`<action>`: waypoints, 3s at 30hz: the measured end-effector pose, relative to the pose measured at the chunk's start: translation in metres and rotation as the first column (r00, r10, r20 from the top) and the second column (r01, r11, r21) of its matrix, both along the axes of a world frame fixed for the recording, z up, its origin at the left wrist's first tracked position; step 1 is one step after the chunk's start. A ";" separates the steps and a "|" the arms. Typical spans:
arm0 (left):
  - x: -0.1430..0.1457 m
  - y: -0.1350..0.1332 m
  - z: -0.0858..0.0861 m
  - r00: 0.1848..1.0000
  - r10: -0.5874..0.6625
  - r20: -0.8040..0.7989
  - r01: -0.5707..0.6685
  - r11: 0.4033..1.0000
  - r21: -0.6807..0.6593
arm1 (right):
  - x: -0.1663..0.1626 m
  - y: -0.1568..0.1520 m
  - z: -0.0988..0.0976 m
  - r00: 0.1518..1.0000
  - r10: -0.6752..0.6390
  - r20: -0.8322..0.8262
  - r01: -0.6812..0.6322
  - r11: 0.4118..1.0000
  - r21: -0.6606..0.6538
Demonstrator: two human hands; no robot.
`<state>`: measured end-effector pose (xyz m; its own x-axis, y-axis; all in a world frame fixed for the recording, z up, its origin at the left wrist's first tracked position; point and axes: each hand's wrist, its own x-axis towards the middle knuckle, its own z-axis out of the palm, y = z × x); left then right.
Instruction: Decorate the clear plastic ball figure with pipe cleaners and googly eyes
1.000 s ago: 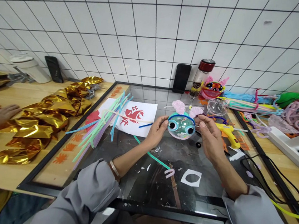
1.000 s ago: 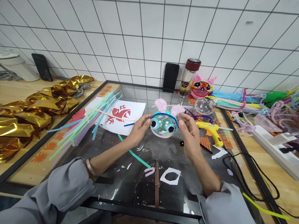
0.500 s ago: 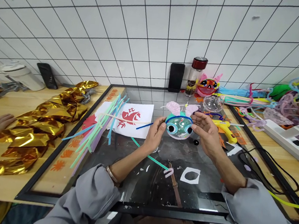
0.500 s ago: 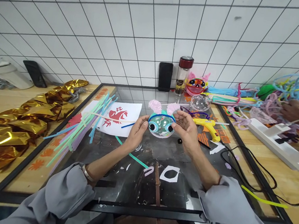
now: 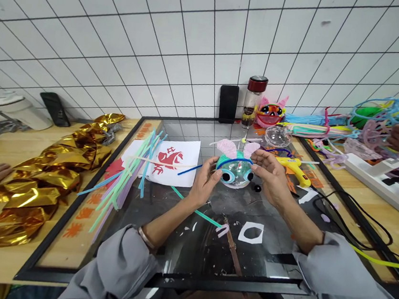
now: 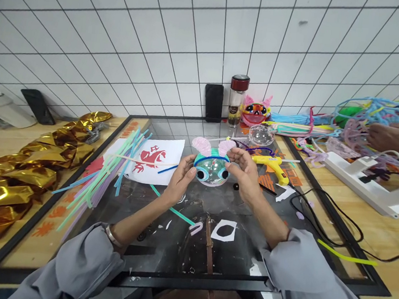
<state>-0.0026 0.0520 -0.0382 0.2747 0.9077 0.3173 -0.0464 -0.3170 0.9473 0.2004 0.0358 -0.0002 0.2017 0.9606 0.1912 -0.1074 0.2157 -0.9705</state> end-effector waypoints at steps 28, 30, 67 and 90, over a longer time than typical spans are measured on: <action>-0.006 0.000 -0.009 0.995 -0.012 -0.097 0.014 1.000 0.019 | -0.008 -0.003 0.007 0.999 0.034 -0.009 -0.034 0.999 -0.016; -0.006 0.000 -0.009 0.996 -0.011 -0.092 0.012 1.000 0.014 | -0.007 -0.003 0.008 0.999 0.043 -0.002 -0.043 0.999 -0.010; -0.004 0.003 -0.008 0.991 0.024 -0.128 -0.020 0.999 0.033 | 0.007 -0.007 0.007 0.350 -0.529 0.773 -0.126 0.791 0.598; -0.002 0.003 -0.008 0.993 0.028 -0.117 -0.024 0.999 0.036 | 0.004 -0.017 0.010 0.315 -0.502 0.805 -0.347 0.729 0.590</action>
<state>-0.0048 0.0555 -0.0463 0.2887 0.9041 0.3152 0.0731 -0.3490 0.9342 0.2047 0.0189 0.0097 -0.4390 0.5097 0.7400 0.7487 0.6628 -0.0124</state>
